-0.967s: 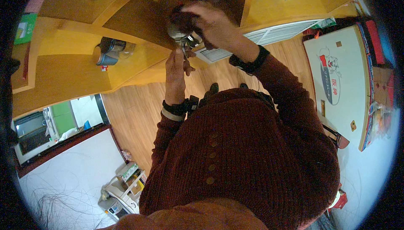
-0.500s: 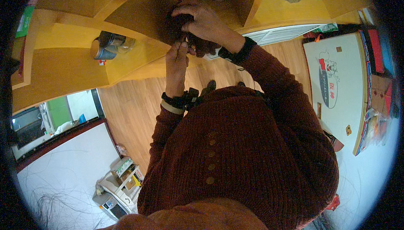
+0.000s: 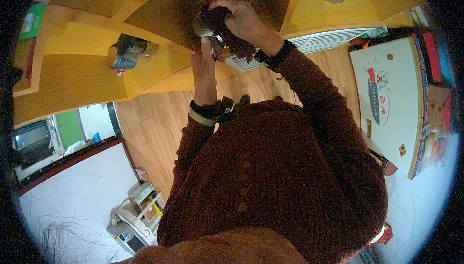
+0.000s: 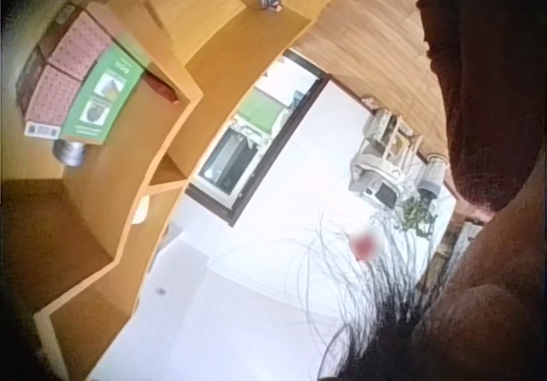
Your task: The person wipes several metal and plastic containers on a wooden shelf with a dark cloth, then takes a pink plastic container to the kitchen sink. They rinse the container under running water and scrub its interior with a white sponge before rinsing again.
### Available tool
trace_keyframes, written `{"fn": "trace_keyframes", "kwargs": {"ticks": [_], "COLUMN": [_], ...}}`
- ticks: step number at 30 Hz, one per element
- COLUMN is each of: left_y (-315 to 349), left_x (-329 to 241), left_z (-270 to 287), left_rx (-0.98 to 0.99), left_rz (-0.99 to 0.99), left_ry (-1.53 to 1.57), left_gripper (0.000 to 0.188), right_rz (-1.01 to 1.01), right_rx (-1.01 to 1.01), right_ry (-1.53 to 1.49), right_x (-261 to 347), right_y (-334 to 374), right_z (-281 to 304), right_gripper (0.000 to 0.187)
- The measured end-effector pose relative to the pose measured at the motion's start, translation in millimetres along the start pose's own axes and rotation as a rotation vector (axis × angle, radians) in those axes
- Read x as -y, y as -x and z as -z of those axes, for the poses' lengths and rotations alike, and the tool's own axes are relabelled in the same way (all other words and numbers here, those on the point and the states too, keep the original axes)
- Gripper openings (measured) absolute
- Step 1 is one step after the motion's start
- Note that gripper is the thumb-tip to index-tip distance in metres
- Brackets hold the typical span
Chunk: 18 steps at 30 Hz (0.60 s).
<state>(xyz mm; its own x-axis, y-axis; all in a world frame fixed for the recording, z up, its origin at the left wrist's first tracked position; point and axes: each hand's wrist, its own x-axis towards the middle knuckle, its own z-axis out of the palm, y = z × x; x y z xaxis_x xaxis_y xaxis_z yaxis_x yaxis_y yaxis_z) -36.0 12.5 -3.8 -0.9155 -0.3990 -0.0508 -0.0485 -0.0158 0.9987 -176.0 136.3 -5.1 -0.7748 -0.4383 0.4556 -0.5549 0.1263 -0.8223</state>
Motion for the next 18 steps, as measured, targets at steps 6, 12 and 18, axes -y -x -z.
{"fn": "trace_keyframes", "kwargs": {"ticks": [6, 12, 18], "left_y": [-8, -6, -8], "left_x": [4, 9, 6], "left_z": [3, 8, 6], "left_rx": [-0.047, -0.025, -0.046], "left_rz": [0.139, 0.076, 0.066], "left_ry": [0.077, 0.109, 0.115], "left_gripper": [0.061, 0.060, 0.055], "right_rz": [-0.110, -0.006, 0.246], "right_rx": [-0.117, -0.125, 0.033], "right_ry": [-0.174, -0.100, 0.121], "right_x": [-19, -11, 37], "right_y": [5, -1, -17], "right_z": [13, 32, 24], "right_gripper": [0.047, 0.050, 0.053]}}
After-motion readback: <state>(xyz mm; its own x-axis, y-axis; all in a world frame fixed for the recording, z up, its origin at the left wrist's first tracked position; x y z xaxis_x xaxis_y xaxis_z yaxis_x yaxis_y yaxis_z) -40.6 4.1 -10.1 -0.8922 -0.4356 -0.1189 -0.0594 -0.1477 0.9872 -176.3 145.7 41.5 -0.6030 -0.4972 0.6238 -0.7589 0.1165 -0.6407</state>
